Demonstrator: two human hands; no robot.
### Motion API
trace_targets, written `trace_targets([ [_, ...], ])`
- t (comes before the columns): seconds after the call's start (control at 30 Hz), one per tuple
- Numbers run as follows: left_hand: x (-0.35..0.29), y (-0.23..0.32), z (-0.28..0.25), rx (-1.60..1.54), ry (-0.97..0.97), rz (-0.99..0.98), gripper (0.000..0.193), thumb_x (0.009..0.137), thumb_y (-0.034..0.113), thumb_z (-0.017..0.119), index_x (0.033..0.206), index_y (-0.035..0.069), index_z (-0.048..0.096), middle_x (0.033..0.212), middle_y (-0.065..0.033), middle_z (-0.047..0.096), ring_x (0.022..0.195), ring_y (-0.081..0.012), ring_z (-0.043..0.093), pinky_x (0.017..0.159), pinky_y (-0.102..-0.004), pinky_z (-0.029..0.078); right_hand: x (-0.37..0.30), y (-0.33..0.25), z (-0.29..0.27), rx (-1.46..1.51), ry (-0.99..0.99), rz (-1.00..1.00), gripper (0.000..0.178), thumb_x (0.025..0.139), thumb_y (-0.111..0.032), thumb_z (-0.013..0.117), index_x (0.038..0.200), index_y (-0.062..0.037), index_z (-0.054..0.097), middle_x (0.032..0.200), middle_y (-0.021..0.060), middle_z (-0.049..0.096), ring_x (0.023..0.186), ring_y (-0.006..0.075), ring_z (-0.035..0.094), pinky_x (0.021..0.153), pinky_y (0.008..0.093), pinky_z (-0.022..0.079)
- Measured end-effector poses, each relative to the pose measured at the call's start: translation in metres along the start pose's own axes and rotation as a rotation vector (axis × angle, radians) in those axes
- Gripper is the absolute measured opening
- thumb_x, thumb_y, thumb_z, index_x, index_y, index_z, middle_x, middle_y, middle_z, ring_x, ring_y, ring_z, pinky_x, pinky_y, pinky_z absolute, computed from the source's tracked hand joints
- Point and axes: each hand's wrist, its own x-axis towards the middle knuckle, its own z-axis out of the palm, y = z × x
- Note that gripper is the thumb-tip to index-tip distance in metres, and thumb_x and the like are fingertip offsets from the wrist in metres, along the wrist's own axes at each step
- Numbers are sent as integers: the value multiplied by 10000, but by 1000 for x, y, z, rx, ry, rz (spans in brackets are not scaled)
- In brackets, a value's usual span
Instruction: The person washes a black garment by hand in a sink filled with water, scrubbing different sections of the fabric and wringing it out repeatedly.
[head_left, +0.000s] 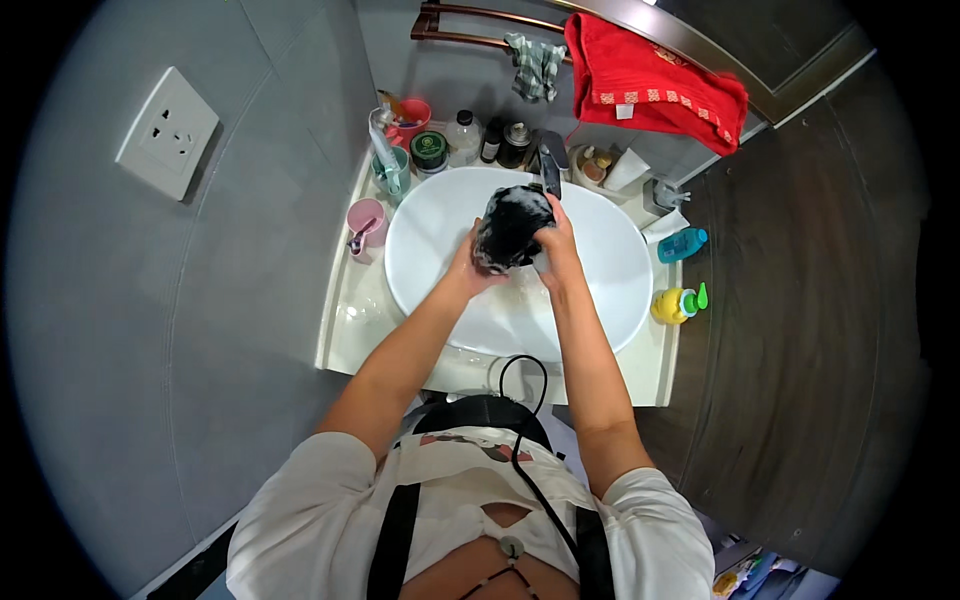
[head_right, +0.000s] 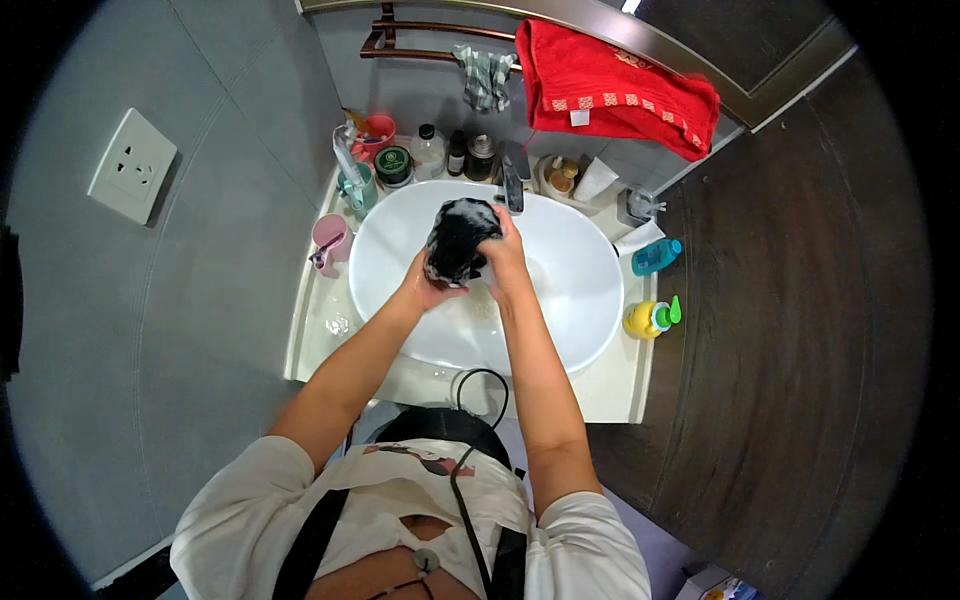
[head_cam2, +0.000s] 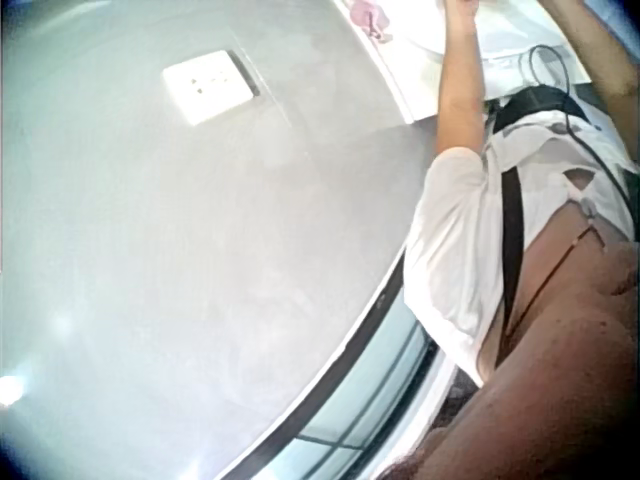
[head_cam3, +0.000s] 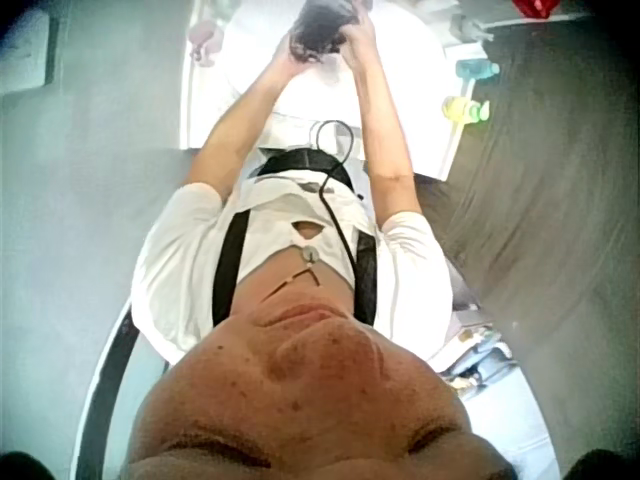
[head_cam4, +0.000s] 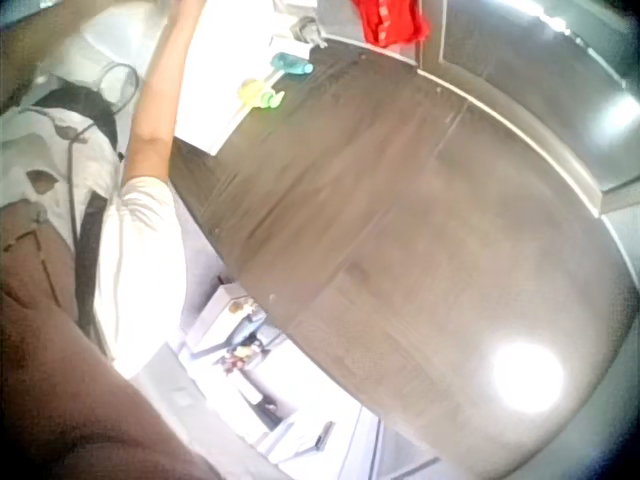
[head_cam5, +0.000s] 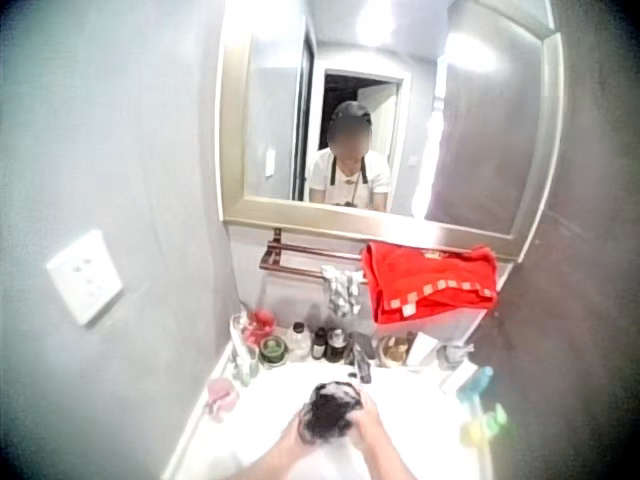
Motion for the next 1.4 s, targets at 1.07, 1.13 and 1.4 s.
trace_targets([
  [1.07, 37, 53, 96, 821, 568, 611, 344, 721, 279, 535, 647, -55, 571, 563, -189, 541, 523, -246, 493, 564, -388, 401, 15, 9, 25, -537, 434, -734, 155, 774, -95, 560, 891, 6, 538, 781, 131, 571, 752, 210, 532, 721, 303, 414],
  [1.13, 26, 53, 112, 850, 576, 649, 346, 730, 259, 536, 644, -77, 543, 531, -115, 505, 516, -171, 433, 525, -354, 377, 22, 8, 23, -450, 481, -660, 144, 783, -112, 545, 850, 15, 544, 741, 115, 566, 730, 202, 534, 708, 304, 417],
  [1.4, 19, 44, 127, 1013, 497, 851, 302, 731, 240, 485, 646, -46, 533, 635, -259, 520, 640, -440, 480, 587, -435, 392, 43, 15, 5, 267, 550, -315, 245, 821, -198, 479, 732, 17, 553, 683, 32, 523, 660, 142, 488, 620, 303, 399],
])
